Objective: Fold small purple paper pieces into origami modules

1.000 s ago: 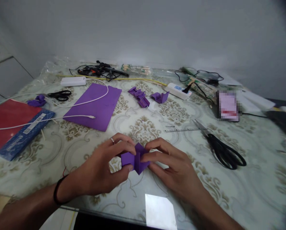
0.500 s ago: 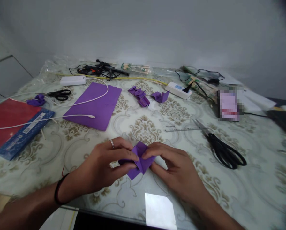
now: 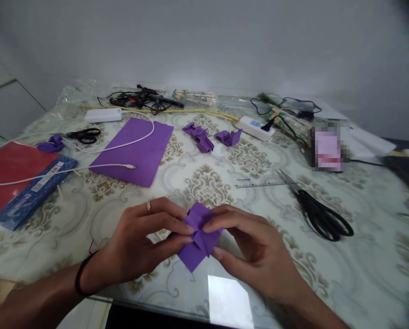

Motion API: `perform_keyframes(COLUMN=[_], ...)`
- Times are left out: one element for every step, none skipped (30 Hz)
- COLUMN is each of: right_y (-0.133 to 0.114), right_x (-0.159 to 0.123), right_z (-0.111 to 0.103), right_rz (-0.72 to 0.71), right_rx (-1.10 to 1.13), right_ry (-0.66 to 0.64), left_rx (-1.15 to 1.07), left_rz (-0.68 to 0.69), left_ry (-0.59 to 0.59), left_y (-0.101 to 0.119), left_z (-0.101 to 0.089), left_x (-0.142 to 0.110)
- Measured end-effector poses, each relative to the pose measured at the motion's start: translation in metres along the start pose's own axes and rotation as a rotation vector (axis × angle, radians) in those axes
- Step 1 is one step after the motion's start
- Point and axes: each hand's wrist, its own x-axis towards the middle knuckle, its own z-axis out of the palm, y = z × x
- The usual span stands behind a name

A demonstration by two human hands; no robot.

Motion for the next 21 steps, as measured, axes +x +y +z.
perform_keyframes(right_y=[-0.0005,-0.0007,-0.0006,-0.0004,0.0,0.0005,0.0008,0.001,0.001,0.0007,0.0001,-0.0006,-0.0014,-0.0021,-0.0028,-0.0032,-0.0034,-0.0034,-0.0031,-0.0028,-0.0025], right_x=[-0.0005,-0.001,-0.0013,-0.0016,-0.0016,-0.0015,-0.0012,-0.0007,0.0,0.0008,0.0016,0.0024,0.0032,0.0038,0.0042,0.0044,0.0044,0.0042,0.0039,0.0035,0.0031], right_z=[0.0002,0.0004,0.0004,0.0004,0.0002,0.0,-0.0002,-0.0004,-0.0007,-0.0009,-0.0011,-0.0013,-0.0014,-0.0015,-0.0015,-0.0013,-0.0011,-0.0007,-0.0003,0.0001,0.0005], right_rz=[0.008,0.018,0.024,0.028,0.026,0.02,0.011,0.002,-0.011,-0.021,-0.033,-0.043,-0.051,-0.054,-0.055,-0.054,-0.053,-0.052,-0.055,-0.057,-0.057], right_rx=[0.002,0.004,0.006,0.007,0.008,0.012,0.019,0.028,0.039,0.049,0.058,0.064,0.064,0.059,0.051,0.042,0.032,0.022,0.014,0.007,0.002], right_ry=[-0.005,-0.004,0.004,0.015,0.031,0.047,0.061,0.072,0.08,0.084,0.085,0.084,0.081,0.077,0.075,0.073,0.072,0.073,0.077,0.085,0.095], left_rx=[0.004,0.006,0.006,0.004,0.001,0.0,0.001,0.001,-0.002,-0.011,-0.025,-0.042,-0.059,-0.076,-0.091,-0.101,-0.105,-0.102,-0.091,-0.075,-0.058], left_rz=[-0.001,-0.005,-0.011,-0.016,-0.018,-0.019,-0.018,-0.017,-0.013,-0.01,-0.009,-0.01,-0.015,-0.021,-0.03,-0.033,-0.032,-0.028,-0.025,-0.023,-0.021], left_ry=[0.004,0.005,0.005,0.005,0.008,0.013,0.019,0.022,0.021,0.016,0.009,-0.001,-0.015,-0.03,-0.047,-0.064,-0.077,-0.081,-0.078,-0.069,-0.057], left_y=[0.0004,0.0009,0.0013,0.0017,0.002,0.0023,0.0026,0.0029,0.0033,0.0036,0.0039,0.0041,0.0042,0.0041,0.0038,0.0035,0.003,0.0026,0.0023,0.0022,0.0021], left_z=[-0.0004,-0.0008,-0.0011,-0.0015,-0.0018,-0.0022,-0.0025,-0.0029,-0.0032,-0.0036,-0.0039,-0.0041,-0.0041,-0.0038,-0.0033,-0.0026,-0.0018,-0.001,-0.0003,0.0001,0.0004], left_x=[0.0003,0.0006,0.0008,0.001,0.001,0.001,0.0009,0.0009,0.0009,0.001,0.0011,0.0013,0.0014,0.0015,0.0014,0.0012,0.0009,0.0005,0.0001,-0.0003,-0.0006])
